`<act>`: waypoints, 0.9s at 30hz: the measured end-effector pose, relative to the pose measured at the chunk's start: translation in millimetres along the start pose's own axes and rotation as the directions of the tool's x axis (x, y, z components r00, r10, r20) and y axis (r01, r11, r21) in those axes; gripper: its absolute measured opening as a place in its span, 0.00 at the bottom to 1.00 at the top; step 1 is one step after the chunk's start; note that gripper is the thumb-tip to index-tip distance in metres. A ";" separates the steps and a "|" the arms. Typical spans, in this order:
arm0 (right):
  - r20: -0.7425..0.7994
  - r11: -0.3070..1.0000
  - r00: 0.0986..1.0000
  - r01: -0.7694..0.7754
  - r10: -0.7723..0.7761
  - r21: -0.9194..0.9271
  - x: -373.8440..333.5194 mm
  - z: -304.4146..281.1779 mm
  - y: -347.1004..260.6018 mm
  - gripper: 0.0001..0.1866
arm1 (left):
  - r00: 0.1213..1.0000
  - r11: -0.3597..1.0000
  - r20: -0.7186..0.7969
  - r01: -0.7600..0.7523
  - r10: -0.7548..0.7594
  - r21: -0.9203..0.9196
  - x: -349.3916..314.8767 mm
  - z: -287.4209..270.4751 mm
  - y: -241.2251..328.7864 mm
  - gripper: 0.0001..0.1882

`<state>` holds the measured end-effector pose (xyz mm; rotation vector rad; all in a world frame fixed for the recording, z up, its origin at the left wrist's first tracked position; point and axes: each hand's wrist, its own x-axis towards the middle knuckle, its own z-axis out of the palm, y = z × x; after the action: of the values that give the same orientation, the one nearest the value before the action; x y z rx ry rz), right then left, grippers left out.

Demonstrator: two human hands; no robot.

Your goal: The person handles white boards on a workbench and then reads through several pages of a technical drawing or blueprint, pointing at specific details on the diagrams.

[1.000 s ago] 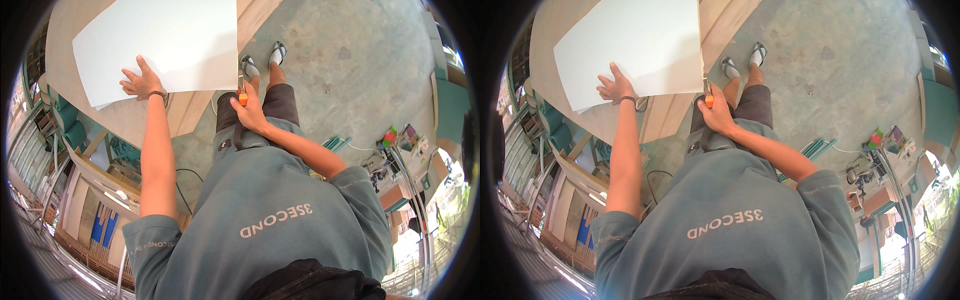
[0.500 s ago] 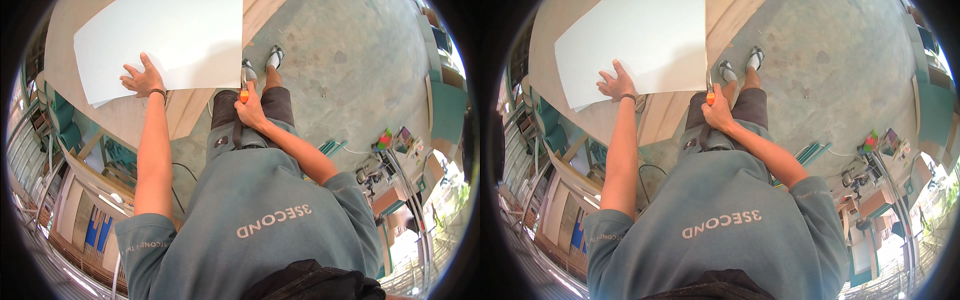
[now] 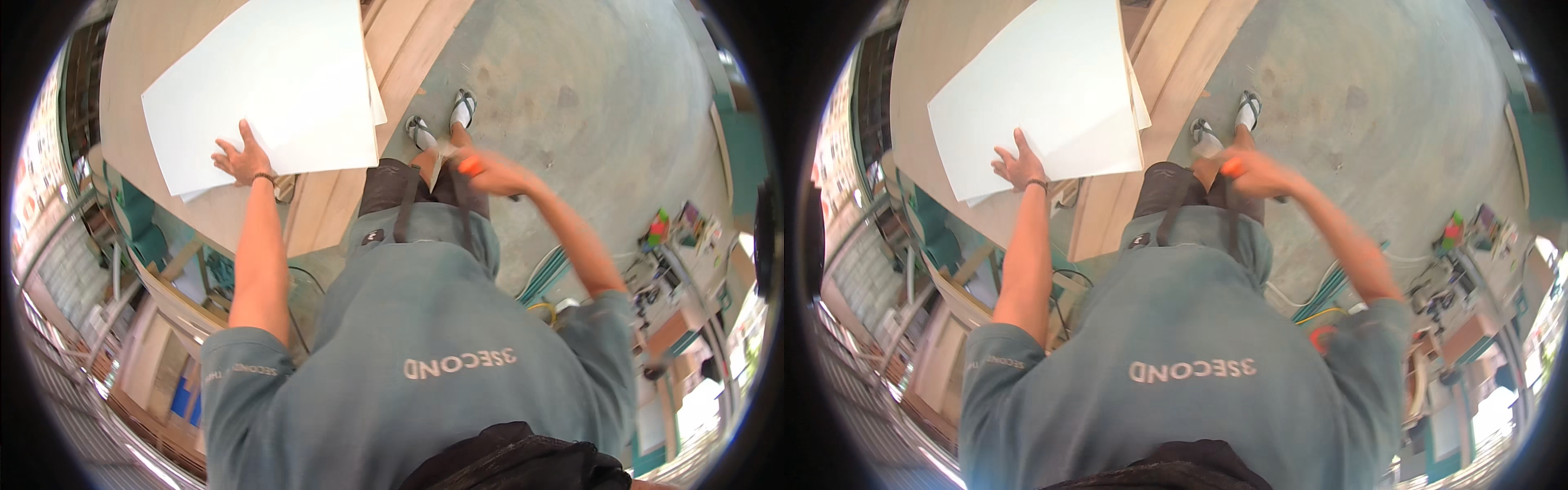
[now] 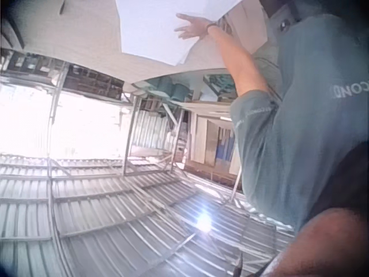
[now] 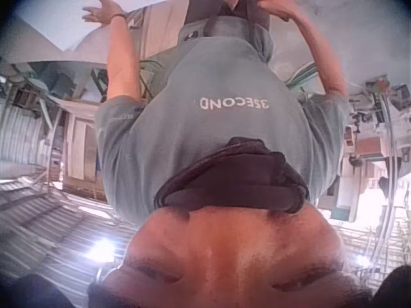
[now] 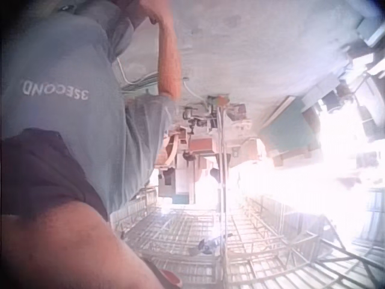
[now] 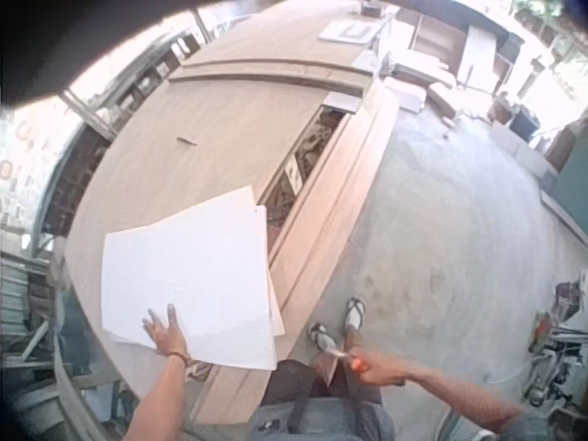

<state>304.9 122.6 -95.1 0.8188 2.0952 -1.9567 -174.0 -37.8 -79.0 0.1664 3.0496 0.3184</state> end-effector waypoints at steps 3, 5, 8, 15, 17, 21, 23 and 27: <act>-0.389 0.856 0.764 -0.433 0.515 0.283 -28.3 -59.1 27.9 0.24 | 1.000 1.000 0.006 0.006 -0.006 0.031 -4.6 3.0 -12.0 0.61; -0.424 0.839 0.730 -0.408 0.537 0.360 -23.5 -62.9 85.3 0.25 | 1.000 1.000 0.006 -0.016 0.016 0.027 -5.9 10.2 5.9 0.60; -0.389 0.827 0.748 -0.380 0.538 0.414 11.5 -17.6 109.0 0.23 | 0.998 0.998 -0.002 -0.061 0.061 0.022 -5.0 7.8 12.7 0.59; -0.354 0.879 0.904 -0.048 0.241 0.475 108.0 32.8 -31.0 0.22 | 0.998 0.997 0.012 -0.062 0.062 0.039 -19.0 5.7 -0.4 0.59; -0.406 0.870 0.888 0.013 0.217 0.493 134.4 42.9 -51.9 0.24 | 0.998 0.997 0.007 -0.068 0.067 0.038 -21.7 4.6 2.1 0.59; -0.411 0.869 0.864 -0.058 0.290 0.491 171.2 30.3 -89.3 0.23 | 0.999 0.996 0.006 -0.042 0.042 0.078 -22.5 3.4 7.1 0.57; -0.414 0.900 0.873 -0.062 0.259 0.432 181.6 18.1 -97.2 0.22 | 1.000 0.996 0.011 -0.028 0.027 0.088 -25.3 3.9 13.2 0.54; -0.472 0.919 0.861 0.012 0.192 0.395 192.2 8.3 -112.9 0.22 | 0.984 0.974 0.055 -0.176 0.170 0.139 -24.2 9.7 48.3 0.43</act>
<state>86.8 169.0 -88.1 1.6367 1.8549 -2.3328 -144.4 8.4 -77.0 0.4433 3.0204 0.1023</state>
